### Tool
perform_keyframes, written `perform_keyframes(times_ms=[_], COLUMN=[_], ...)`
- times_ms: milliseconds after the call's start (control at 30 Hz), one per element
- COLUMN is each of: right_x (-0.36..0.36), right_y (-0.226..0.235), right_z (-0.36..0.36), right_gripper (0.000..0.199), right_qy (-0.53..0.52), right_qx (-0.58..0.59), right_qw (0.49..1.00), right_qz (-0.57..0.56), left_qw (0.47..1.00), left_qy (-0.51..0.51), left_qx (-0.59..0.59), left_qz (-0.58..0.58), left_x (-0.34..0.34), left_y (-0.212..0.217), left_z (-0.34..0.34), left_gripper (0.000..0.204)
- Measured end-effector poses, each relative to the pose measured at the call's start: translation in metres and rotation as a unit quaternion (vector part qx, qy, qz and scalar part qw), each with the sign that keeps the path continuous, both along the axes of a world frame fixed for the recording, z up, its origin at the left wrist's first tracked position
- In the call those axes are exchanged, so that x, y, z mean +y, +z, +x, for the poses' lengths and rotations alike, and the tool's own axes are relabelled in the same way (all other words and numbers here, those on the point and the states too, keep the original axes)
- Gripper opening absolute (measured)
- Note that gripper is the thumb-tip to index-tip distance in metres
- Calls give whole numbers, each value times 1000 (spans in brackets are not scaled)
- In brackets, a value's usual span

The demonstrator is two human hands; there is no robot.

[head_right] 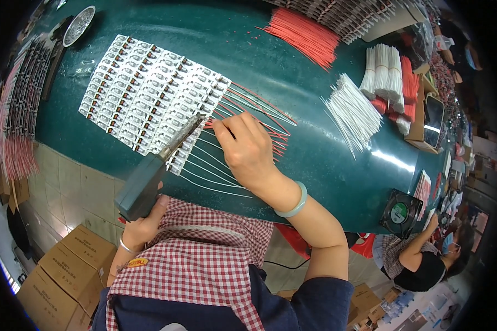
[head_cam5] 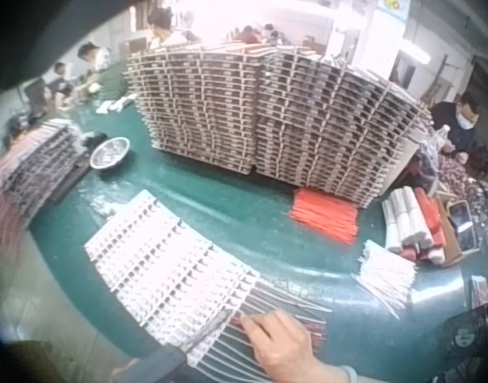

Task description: The person assembles electronic strips by hand using a specialized manual assembly tool, connecting wires and plastic components to LED strips, taking them from cardboard boxes.

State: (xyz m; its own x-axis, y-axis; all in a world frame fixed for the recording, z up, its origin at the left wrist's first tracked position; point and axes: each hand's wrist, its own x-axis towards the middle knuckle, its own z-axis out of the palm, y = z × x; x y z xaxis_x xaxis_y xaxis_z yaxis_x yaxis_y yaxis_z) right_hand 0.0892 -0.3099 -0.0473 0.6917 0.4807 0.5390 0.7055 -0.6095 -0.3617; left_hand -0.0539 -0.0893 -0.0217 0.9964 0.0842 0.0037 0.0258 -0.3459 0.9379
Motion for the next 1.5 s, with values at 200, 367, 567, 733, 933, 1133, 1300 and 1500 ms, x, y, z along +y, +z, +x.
perform_keyframes(times_ms=[200, 367, 567, 733, 933, 1133, 1300, 1500], right_x=[0, 3, 4, 4, 4, 5, 4, 4], right_y=[-1, 3, 3, 1, 2, 0, 1, 0], right_z=[0, -3, -11, -11, -12, -11, -11, -12], right_gripper=[25, 25, 27, 28, 28, 27, 26, 26], right_qy=[-1, -11, 0, 2, 0, 2, 0, 1], right_qx=[2, -14, -1, 6, 5, 1, 0, 1], right_qw=[1000, 1000, 1000, 1000, 1000, 1000, 1000, 1000], right_qz=[5, 20, 15, 6, 1, 0, -2, 2], left_qw=[999, 1000, 999, 1000, 1000, 1000, 1000, 999], left_qy=[28, 21, 26, 15, 8, -5, -6, 14], left_qx=[-8, -22, -19, -5, 0, -13, -8, -33], left_qz=[-22, 5, -19, -22, -13, 18, 27, 24], left_x=[-2, 2, 2, 3, 3, 3, 6, 6], left_y=[4, 1, 4, 4, 1, 4, -2, -2], left_z=[0, -5, -6, -8, -10, -6, -13, -15], left_gripper=[23, 24, 21, 20, 24, 26, 25, 22])
